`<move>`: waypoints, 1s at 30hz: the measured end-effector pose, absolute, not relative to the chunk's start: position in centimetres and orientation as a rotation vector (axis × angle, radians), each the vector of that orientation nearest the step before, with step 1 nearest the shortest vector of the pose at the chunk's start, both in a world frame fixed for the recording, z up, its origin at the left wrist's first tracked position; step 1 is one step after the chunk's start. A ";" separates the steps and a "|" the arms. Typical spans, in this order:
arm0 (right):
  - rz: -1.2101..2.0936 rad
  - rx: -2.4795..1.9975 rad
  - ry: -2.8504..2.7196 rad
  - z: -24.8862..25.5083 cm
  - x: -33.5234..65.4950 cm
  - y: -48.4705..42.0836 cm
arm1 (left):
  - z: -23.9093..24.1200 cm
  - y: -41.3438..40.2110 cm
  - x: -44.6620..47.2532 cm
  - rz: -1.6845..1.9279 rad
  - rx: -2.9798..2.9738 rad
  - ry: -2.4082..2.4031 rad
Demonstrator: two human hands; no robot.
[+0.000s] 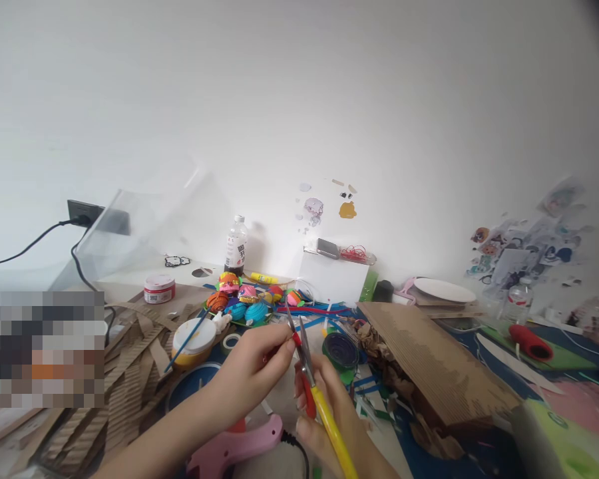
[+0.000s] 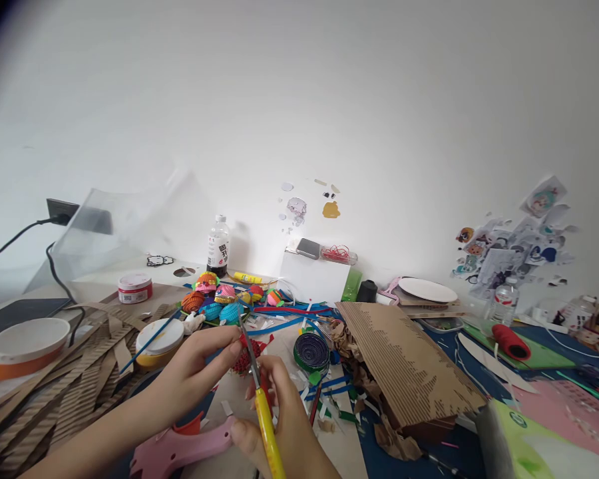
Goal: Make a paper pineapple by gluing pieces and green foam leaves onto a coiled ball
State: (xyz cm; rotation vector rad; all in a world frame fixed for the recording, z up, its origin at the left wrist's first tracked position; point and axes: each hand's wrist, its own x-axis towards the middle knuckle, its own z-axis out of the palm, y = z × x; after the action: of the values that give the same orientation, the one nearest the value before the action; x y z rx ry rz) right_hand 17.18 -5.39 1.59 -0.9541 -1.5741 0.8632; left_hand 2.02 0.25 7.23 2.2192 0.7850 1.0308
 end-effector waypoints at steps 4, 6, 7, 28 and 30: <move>0.838 -0.954 -1.585 1.6 17.2 -5.4 | 7.2 0.2 2.0 1.040 2.234 0.771; 0.821 -0.936 -1.589 1.4 17.2 -5.2 | 7.2 0.2 2.1 1.037 2.241 0.763; 0.818 -0.933 -1.588 1.3 17.2 -5.1 | 7.1 0.2 2.1 1.035 2.239 0.766; 0.894 -0.902 -1.464 0.7 16.9 -4.9 | 7.4 0.2 2.1 1.012 2.064 0.697; 0.866 -0.915 -1.455 0.9 16.8 -4.9 | 7.3 0.3 2.1 1.021 2.069 0.699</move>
State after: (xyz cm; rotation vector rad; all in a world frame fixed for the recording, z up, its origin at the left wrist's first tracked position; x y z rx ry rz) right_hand 16.76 -4.91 0.88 -0.9153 -1.4545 0.8662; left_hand 2.09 0.26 7.28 2.0688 0.6990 1.0212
